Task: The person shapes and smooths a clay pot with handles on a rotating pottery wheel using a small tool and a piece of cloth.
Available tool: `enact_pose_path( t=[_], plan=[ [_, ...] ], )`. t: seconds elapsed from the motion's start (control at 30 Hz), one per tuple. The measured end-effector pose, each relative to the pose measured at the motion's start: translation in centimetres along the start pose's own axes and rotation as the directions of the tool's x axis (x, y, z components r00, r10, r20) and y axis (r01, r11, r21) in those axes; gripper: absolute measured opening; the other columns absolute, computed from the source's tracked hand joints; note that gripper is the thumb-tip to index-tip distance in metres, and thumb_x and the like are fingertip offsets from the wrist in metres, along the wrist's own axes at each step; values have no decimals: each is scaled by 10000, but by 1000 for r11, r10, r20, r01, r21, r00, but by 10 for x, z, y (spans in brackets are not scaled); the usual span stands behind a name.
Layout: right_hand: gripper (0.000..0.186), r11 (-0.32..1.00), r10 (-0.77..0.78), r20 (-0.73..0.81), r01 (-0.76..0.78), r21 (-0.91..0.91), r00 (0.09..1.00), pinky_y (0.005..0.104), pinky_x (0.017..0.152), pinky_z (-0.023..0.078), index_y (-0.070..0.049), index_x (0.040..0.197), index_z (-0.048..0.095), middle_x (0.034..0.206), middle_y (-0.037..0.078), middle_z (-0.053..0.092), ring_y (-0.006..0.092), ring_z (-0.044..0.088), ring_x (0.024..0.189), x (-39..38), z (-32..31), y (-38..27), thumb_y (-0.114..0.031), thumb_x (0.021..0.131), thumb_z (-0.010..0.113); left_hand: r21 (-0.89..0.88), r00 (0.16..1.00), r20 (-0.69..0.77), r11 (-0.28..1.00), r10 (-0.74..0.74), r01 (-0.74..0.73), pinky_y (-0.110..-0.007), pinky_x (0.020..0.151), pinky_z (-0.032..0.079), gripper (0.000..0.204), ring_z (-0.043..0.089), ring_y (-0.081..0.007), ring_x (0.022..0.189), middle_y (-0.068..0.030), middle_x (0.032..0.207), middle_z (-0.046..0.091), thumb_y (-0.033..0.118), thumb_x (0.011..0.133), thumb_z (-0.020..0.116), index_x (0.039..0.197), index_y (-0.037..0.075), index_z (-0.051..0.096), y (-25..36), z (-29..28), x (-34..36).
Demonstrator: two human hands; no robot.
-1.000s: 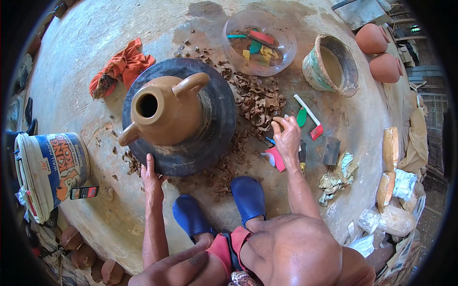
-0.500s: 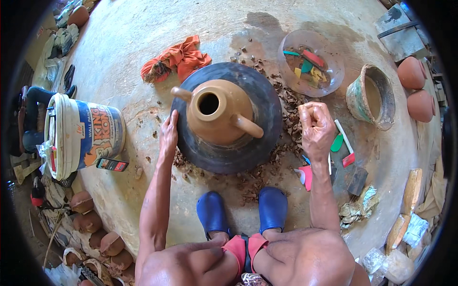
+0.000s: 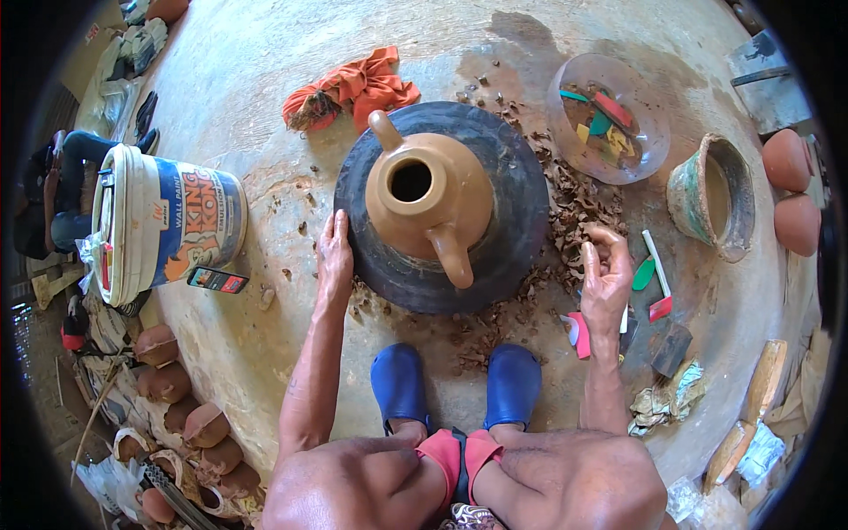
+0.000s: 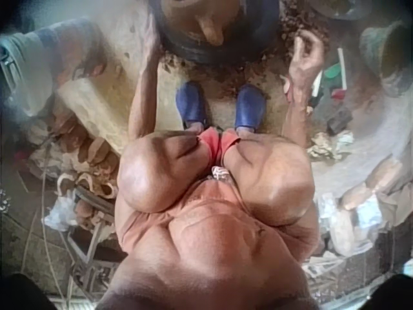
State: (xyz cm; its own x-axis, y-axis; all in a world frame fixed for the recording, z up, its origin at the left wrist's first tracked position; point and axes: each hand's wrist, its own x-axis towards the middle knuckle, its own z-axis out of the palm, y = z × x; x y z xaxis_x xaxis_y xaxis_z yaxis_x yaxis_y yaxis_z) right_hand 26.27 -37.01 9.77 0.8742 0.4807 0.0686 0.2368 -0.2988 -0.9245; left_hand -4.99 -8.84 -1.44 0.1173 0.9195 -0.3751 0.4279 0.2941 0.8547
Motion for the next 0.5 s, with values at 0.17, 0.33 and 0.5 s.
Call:
enact_pose_path(
  t=[0.17,0.33,0.5],
  plan=[
    [254,928,-147,-18,132,-350,989,388,646,457,4,837,667,781,120,640,219,602,707,7,-18,15,-147,983,809,-148,999,3,988,-45,45,-370,1229,389,644,532,-243,1442,-154,1571,582,452,1138,568,1561,-31,525,-6,-10,-10],
    [193,852,59,62,-18,-523,996,394,792,560,-37,1103,820,951,147,721,291,716,865,-9,-57,65,-125,939,770,-53,999,-8,998,39,-40,-382,1182,427,695,595,-280,1363,-213,1499,628,477,1147,532,1546,-92,514,6,-2,-30],
    [305,774,-85,90,122,-622,992,439,870,583,-58,1198,804,1031,163,706,343,714,953,-28,-33,66,-158,910,806,-2,999,-32,1000,2,-2,-395,1197,413,735,569,-295,1401,-228,1554,581,504,1145,521,1584,-82,463,5,-1,-39]
  ],
)
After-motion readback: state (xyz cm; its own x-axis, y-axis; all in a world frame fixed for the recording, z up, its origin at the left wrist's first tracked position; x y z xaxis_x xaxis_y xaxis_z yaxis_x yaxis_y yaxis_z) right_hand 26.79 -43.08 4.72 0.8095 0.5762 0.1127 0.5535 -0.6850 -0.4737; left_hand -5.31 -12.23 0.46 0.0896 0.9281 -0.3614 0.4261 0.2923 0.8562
